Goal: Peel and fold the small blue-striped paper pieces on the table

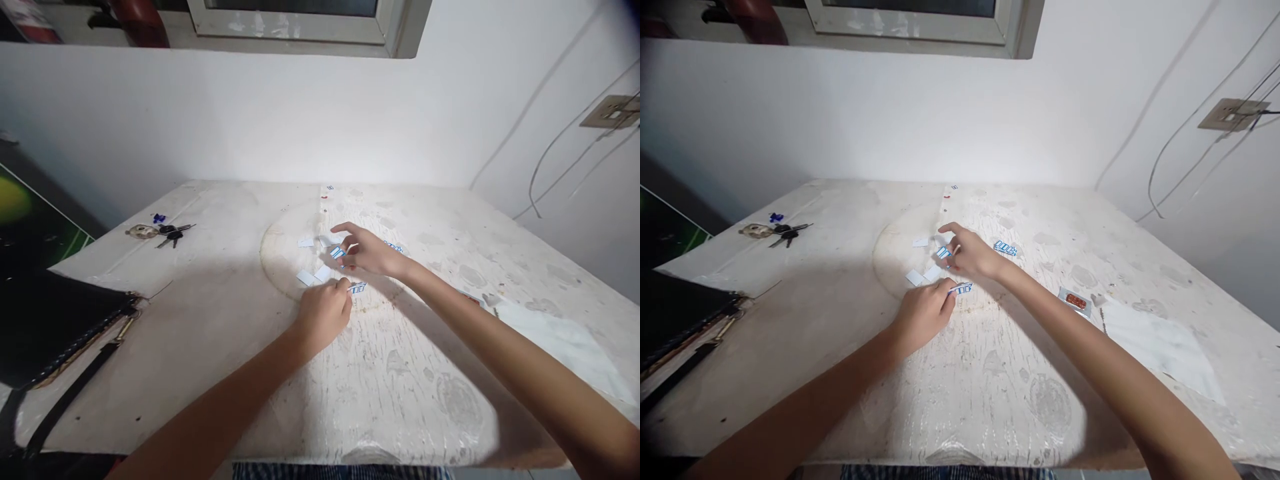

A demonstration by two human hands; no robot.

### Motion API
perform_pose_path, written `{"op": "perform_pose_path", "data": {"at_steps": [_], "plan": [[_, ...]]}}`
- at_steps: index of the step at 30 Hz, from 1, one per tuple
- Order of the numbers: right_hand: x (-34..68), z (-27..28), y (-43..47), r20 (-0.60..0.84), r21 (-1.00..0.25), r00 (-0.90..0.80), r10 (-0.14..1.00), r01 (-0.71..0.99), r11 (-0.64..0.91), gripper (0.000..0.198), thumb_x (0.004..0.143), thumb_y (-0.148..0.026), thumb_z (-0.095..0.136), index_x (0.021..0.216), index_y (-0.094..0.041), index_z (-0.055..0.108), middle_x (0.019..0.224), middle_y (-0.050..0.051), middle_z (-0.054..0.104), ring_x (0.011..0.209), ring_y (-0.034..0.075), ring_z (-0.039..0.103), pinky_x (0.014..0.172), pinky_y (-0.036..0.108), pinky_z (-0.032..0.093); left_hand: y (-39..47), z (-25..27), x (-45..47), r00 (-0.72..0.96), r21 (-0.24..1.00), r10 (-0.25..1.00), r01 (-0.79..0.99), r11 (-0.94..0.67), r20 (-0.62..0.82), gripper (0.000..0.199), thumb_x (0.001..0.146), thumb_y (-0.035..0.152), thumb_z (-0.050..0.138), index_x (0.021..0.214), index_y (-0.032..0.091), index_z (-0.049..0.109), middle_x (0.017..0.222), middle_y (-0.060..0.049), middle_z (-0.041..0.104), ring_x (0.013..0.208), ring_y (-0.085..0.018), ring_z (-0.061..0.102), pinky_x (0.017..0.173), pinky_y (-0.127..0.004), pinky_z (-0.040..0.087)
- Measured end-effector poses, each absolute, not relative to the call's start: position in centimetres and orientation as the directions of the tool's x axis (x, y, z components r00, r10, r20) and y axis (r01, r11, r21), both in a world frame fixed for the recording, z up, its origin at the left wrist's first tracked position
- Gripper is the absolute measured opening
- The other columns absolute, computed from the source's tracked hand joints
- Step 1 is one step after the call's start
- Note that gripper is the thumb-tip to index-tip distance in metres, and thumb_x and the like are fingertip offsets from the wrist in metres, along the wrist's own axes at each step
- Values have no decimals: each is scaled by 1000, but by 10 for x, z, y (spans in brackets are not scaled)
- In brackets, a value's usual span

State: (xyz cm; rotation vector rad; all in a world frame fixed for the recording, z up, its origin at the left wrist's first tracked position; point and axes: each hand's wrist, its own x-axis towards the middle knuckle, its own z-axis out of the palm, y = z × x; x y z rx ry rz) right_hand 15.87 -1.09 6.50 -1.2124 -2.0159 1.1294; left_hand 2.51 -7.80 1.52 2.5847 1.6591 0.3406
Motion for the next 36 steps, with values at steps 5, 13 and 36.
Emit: {"op": "perform_pose_path", "data": {"at_steps": [5,13,36], "plan": [[181,77,-40,82,-864,-474,877,405,300,40,71,-12,49,109,-21,46,80,1,55,52,9,52,47,23,40,-74,15,24,373,203,918,896,-394,136,22,86,27,32,92,20,52,78,-2,63,69,-15,59,55,-24,34],[194,65,-60,121,-646,-541,832,593,480,18,73,-11,45,75,-17,62,67,0,58,57,10,48,54,23,35,-71,16,20,375,266,919,880,-394,119,20,79,18,38,93,21,53,66,1,58,59,-12,54,50,-24,28],[196,35,-56,60,-609,-498,865,668,428,16,80,-29,49,70,-18,55,56,-3,47,51,9,40,49,22,26,-73,16,22,442,193,878,860,-473,184,23,87,24,29,92,18,50,75,-2,61,60,-12,54,51,-23,32]]}}
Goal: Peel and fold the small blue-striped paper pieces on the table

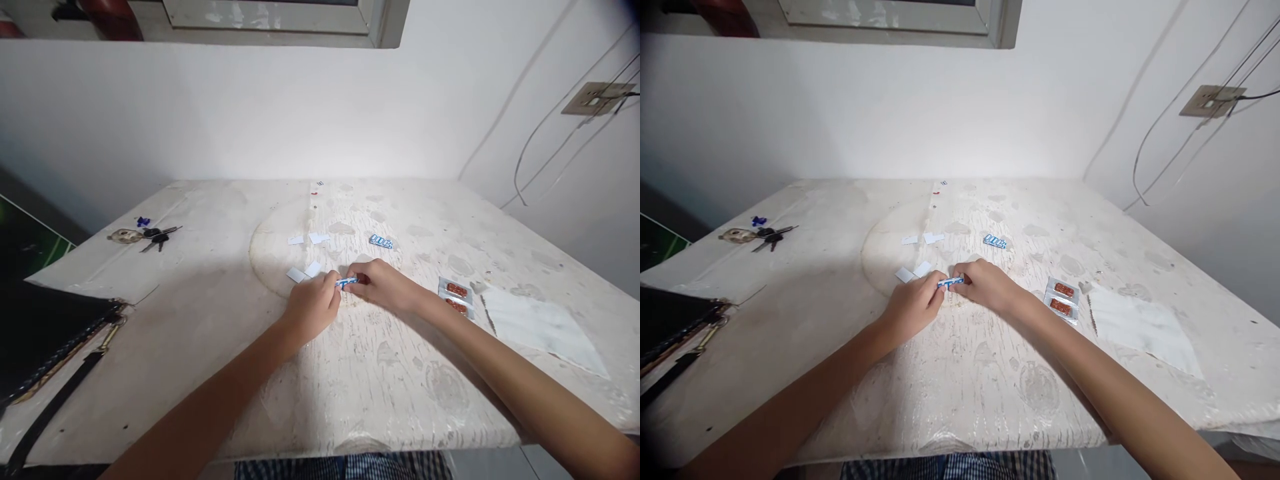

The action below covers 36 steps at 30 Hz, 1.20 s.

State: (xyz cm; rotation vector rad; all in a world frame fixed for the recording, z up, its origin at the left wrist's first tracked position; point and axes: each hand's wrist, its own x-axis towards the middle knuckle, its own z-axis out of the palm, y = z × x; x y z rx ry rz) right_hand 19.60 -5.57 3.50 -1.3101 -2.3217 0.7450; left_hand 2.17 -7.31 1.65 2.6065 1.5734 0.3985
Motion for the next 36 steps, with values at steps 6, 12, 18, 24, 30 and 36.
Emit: {"op": "perform_pose_path", "data": {"at_steps": [6,12,18,24,30,36], "plan": [[196,36,-55,51,-650,-527,848,627,429,15,80,-27,47,74,-18,57,55,-4,46,51,9,40,50,22,27,-73,16,22,463,173,866,853,-493,188,25,89,25,26,94,18,50,75,-1,61,60,-12,54,51,-23,31],[197,32,-55,53,-660,-552,832,606,444,16,81,-26,45,78,-18,59,57,-3,47,51,9,40,49,22,28,-72,17,22,521,66,844,845,-531,127,23,88,17,26,93,16,48,74,-3,59,63,-14,55,52,-24,33],[207,50,-36,78,-602,-478,875,677,424,27,82,-38,44,82,-17,61,55,-2,48,49,9,38,49,23,29,-73,14,25,527,-33,839,849,-528,134,20,84,9,27,87,15,46,73,-5,57,63,-15,54,49,-25,31],[177,47,30,122,-440,-504,855,745,502,19,77,-24,49,84,-14,63,92,9,62,75,16,54,65,25,39,-71,10,25,523,-40,841,851,-523,140,18,84,10,29,86,16,45,73,-4,57,61,-15,54,48,-25,29],[131,39,71,4,-332,-474,880,830,448,37,68,-25,61,103,-11,60,104,15,59,92,25,55,73,31,42,-71,8,24,518,-35,843,854,-519,143,16,84,11,31,87,16,45,75,-4,58,63,-15,54,50,-25,32],[122,47,78,-101,-369,-391,915,868,331,39,61,-18,67,99,-13,61,86,9,63,80,21,58,66,28,44,-71,8,23,531,-40,832,846,-532,163,18,82,8,30,87,16,46,75,-4,57,64,-16,55,49,-25,32]]}}
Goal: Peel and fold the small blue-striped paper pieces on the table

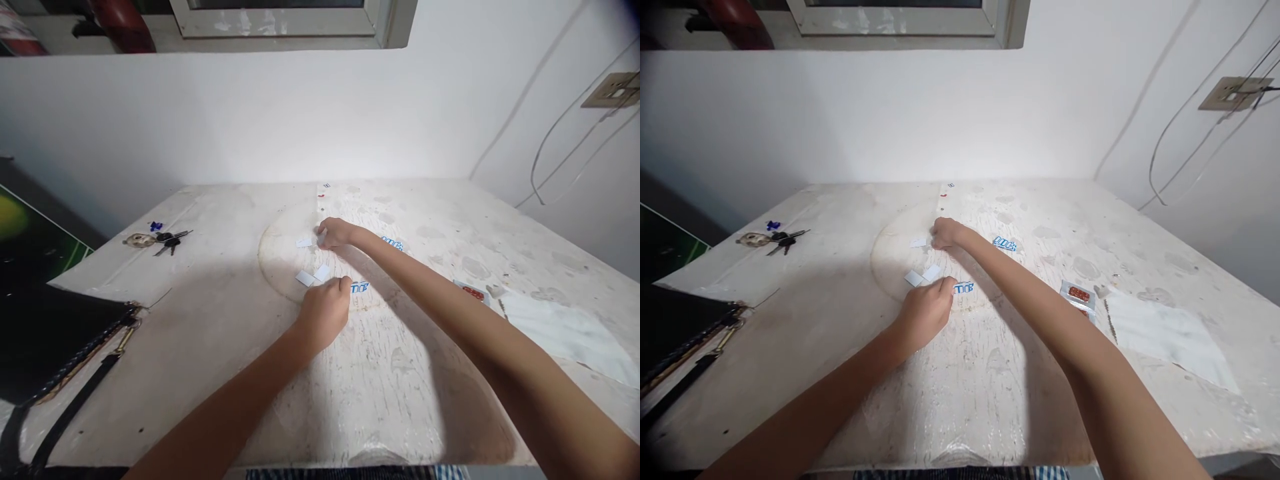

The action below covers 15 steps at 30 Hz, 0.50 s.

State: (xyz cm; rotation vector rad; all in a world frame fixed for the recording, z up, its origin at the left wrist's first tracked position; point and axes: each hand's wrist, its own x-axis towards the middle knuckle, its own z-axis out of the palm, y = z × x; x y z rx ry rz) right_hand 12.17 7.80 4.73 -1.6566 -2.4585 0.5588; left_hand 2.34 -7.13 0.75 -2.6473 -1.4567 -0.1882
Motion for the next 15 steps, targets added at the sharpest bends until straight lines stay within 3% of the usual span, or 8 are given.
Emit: {"op": "perform_pose_path", "data": {"at_steps": [8,13,15], "plan": [[115,40,87,-152,-395,-290,945,894,211,28,56,-17,66,83,-10,62,74,8,61,67,18,56,54,26,41,-71,10,24,536,-34,829,842,-538,160,18,82,8,30,87,15,46,76,-4,58,65,-17,56,49,-26,33],[114,42,78,-78,-417,-289,954,879,232,6,59,-15,60,62,-14,55,61,2,53,59,13,49,49,23,34,-73,10,23,537,-30,827,841,-540,166,19,81,7,30,87,15,46,75,-4,58,64,-17,56,48,-26,31],[119,45,68,-27,-427,-298,954,866,259,10,63,-16,57,56,-15,50,58,1,49,57,12,46,49,22,32,-73,11,23,533,-23,832,844,-536,156,20,80,6,30,87,15,46,74,-3,58,62,-16,56,47,-26,30]]}}
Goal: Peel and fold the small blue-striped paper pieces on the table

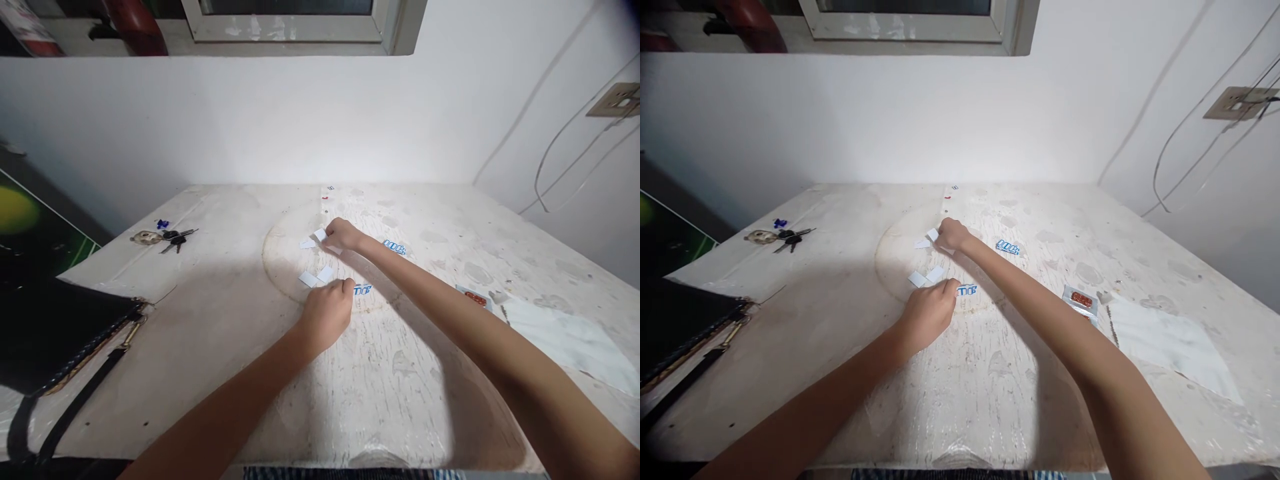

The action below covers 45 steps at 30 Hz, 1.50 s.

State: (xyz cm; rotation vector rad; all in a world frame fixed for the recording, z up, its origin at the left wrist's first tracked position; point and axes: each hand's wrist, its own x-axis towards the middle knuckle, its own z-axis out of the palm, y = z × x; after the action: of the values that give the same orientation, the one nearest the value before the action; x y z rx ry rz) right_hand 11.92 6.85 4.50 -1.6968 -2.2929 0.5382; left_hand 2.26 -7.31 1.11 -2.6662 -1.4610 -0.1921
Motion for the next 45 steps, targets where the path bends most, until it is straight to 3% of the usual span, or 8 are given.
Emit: {"op": "perform_pose_path", "data": {"at_steps": [5,12,16,22,26,29,35,45], "plan": [[151,53,28,234,-486,-288,929,793,368,20,70,-21,53,54,-17,42,56,-1,47,55,10,42,52,24,29,-72,14,20,503,84,854,853,-516,136,17,86,16,29,90,17,45,77,-3,60,63,-16,56,50,-25,31],[189,63,-44,265,-650,-319,910,638,413,20,80,-24,43,63,-16,51,57,-1,46,53,10,42,53,24,33,-69,15,17,464,186,877,858,-480,121,21,88,24,26,94,20,46,79,-2,61,66,-15,57,54,-24,33],[189,47,-72,382,-512,-458,803,618,597,23,81,-14,37,81,-16,59,78,4,53,66,12,49,59,24,39,-68,15,17,456,199,882,859,-472,122,19,87,25,28,90,20,47,77,-1,60,65,-14,56,54,-24,33],[183,22,-84,452,-104,-504,736,790,605,22,84,-18,37,95,-12,55,84,7,48,50,9,39,41,24,32,-67,13,19,461,194,872,851,-487,167,14,84,23,34,88,20,47,73,0,58,63,-14,55,52,-24,31],[179,9,-80,512,193,-578,636,799,570,21,83,-12,35,85,-12,56,74,7,49,54,13,43,39,26,30,-68,15,20,450,237,877,845,-479,171,10,80,28,41,84,20,46,72,1,57,59,-12,54,49,-23,29],[179,2,-79,500,322,-644,579,759,566,24,81,-5,35,72,-14,55,68,5,49,56,13,46,40,26,30,-68,17,21,447,275,880,835,-475,163,14,80,31,42,88,20,47,75,0,58,61,-12,54,50,-22,30],[179,2,-78,490,376,-670,558,740,558,24,81,-5,36,68,-16,53,66,3,49,54,12,45,39,27,25,-68,16,21,437,290,888,839,-460,144,21,81,26,37,97,20,48,76,0,59,61,-12,54,50,-22,29],[181,9,-80,444,256,-589,675,806,534,14,84,-14,39,81,-15,53,76,5,49,57,12,44,41,26,24,-66,17,26,356,270,930,890,-367,92,20,78,37,47,91,22,48,72,2,58,64,-14,57,49,-24,26]]}}
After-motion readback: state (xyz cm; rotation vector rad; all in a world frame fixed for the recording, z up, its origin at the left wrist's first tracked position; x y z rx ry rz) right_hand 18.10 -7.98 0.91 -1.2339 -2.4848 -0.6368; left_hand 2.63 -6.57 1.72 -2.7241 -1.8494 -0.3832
